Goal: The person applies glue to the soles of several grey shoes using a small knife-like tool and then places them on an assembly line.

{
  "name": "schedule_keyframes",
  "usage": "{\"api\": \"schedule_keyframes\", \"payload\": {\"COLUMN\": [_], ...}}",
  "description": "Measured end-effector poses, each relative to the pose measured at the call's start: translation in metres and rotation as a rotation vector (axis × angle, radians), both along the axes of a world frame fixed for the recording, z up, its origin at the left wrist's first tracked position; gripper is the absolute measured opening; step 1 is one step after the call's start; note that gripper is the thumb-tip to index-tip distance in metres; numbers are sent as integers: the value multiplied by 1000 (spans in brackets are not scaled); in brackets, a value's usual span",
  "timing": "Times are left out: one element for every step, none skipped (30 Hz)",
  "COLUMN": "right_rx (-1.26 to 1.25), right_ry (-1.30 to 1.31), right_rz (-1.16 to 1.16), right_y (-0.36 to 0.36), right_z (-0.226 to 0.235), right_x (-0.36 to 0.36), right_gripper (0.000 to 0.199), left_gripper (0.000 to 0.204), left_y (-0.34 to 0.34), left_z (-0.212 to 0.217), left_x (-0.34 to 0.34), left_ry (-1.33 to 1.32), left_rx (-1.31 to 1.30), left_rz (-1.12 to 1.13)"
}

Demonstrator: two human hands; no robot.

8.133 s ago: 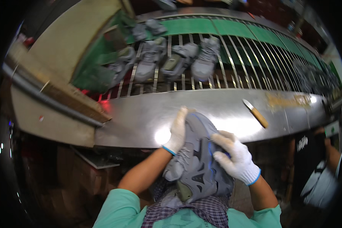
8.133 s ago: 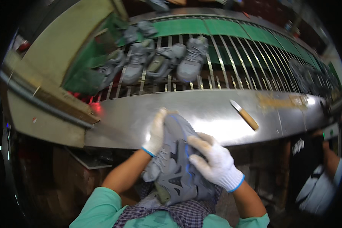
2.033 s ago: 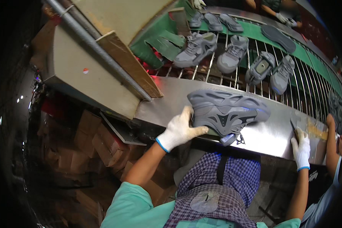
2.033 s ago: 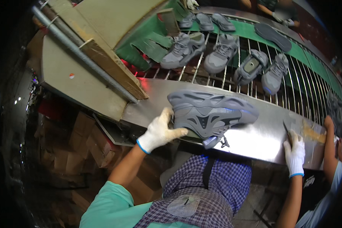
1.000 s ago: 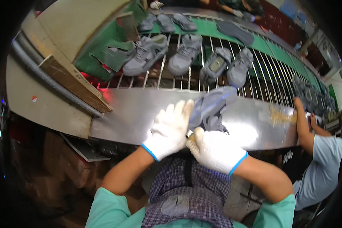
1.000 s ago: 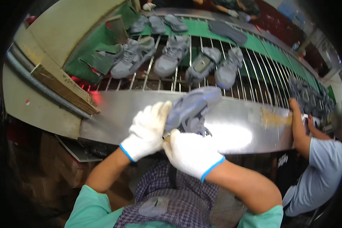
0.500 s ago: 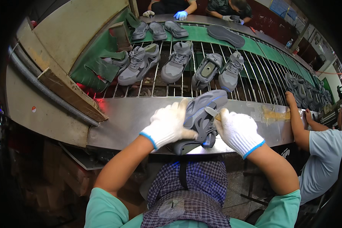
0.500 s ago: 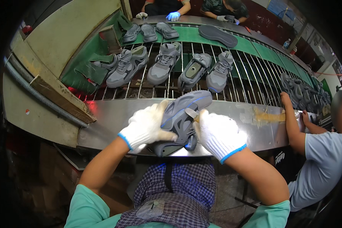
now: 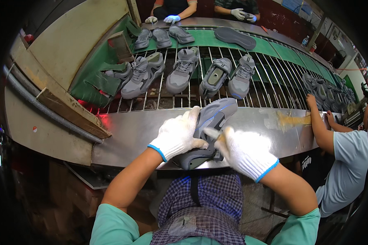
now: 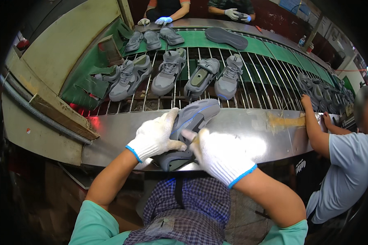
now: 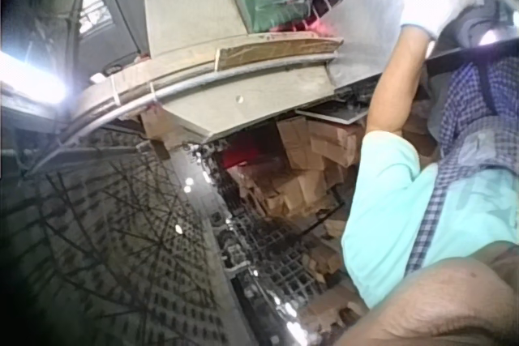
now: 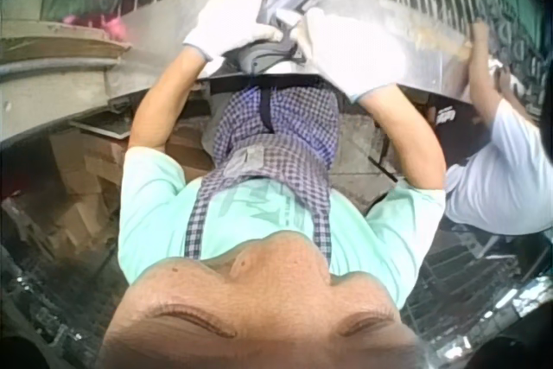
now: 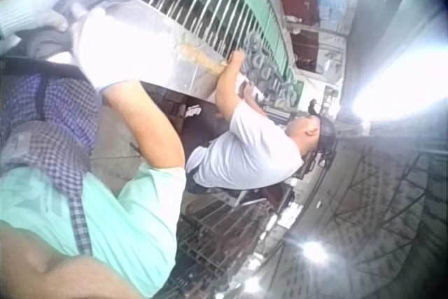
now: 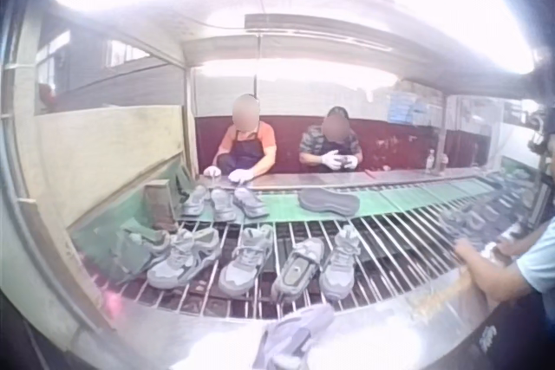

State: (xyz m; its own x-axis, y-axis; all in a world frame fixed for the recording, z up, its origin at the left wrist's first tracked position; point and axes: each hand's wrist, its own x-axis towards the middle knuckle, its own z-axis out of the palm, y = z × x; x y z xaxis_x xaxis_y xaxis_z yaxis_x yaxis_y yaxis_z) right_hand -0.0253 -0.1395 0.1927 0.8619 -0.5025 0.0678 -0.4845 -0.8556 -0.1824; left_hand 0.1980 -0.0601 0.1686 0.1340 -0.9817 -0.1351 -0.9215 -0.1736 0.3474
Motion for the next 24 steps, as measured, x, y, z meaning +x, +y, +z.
{"api": "schedule_keyframes", "payload": {"right_rx": [104,131,158,181,270,131,231,342,347,306,394,479,472,382,342,351,330,156,12,-24,-108,-189,-207,-272], "right_ry": [70,54,36,18,-7,-87,-7,78,100,88,121,149,239,49,-19,-259,-146,13,101,278,208,140,-42,-138], "right_rz": [-14,-63,-115,-174,-168,18,-22,-68,-44,19,36,71,-36,-104,-290,-343,-488,-519,-422,-469,-412,-357,-166,13], "right_y": [4,-4,-18,-28,-33,-16,-4,9,17,16,10,0,-3,-15,-36,-57,-73,-84,-91,-87,-90,-91,-94,-95], "right_z": [5,3,-4,-13,-29,-22,-15,-12,-10,-13,-10,-3,15,-1,-24,-48,-59,-80,-97,-90,-91,-85,-76,-63], "right_x": [3,8,15,18,16,21,27,34,43,43,40,39,39,19,-10,-40,-55,-72,-91,-83,-74,-58,-38,-14], "right_gripper": [37,39,41,42,44,43,44,45,46,48,50,52,53,53,43,40,38,36,46,66,75,86,96,97], "left_gripper": [113,112,110,108,107,106,105,104,103,102,98,98,97,96,97,100,100,99,100,99,100,102,106,107], "left_y": [0,1,1,1,1,4,0,-1,-1,1,5,14,29,47,67,89,113,135,153,164,176,182,181,175], "left_z": [0,-3,-7,-9,-8,-10,-7,-11,-14,-14,-13,-11,-16,-23,-25,-42,-56,-67,-80,-86,-94,-105,-116,-122], "left_x": [1,2,3,3,1,6,5,6,11,16,20,27,36,38,36,41,40,38,36,28,19,10,0,-10], "left_ry": [8,10,11,14,5,-20,-31,-20,-20,-20,-13,-33,-58,-67,-82,-62,-2,61,50,102,-45,-183,-125,-154], "left_rx": [3,-25,-53,-87,-78,-60,-63,-80,-96,-113,-94,-244,-382,-520,-631,-690,-638,-592,-502,-392,-336,-273,-297,-284], "left_rz": [-1,-3,-9,-21,-45,-42,-60,-76,-83,-90,-111,-136,-148,-166,-63,73,268,454,488,504,401,295,298,295]}}
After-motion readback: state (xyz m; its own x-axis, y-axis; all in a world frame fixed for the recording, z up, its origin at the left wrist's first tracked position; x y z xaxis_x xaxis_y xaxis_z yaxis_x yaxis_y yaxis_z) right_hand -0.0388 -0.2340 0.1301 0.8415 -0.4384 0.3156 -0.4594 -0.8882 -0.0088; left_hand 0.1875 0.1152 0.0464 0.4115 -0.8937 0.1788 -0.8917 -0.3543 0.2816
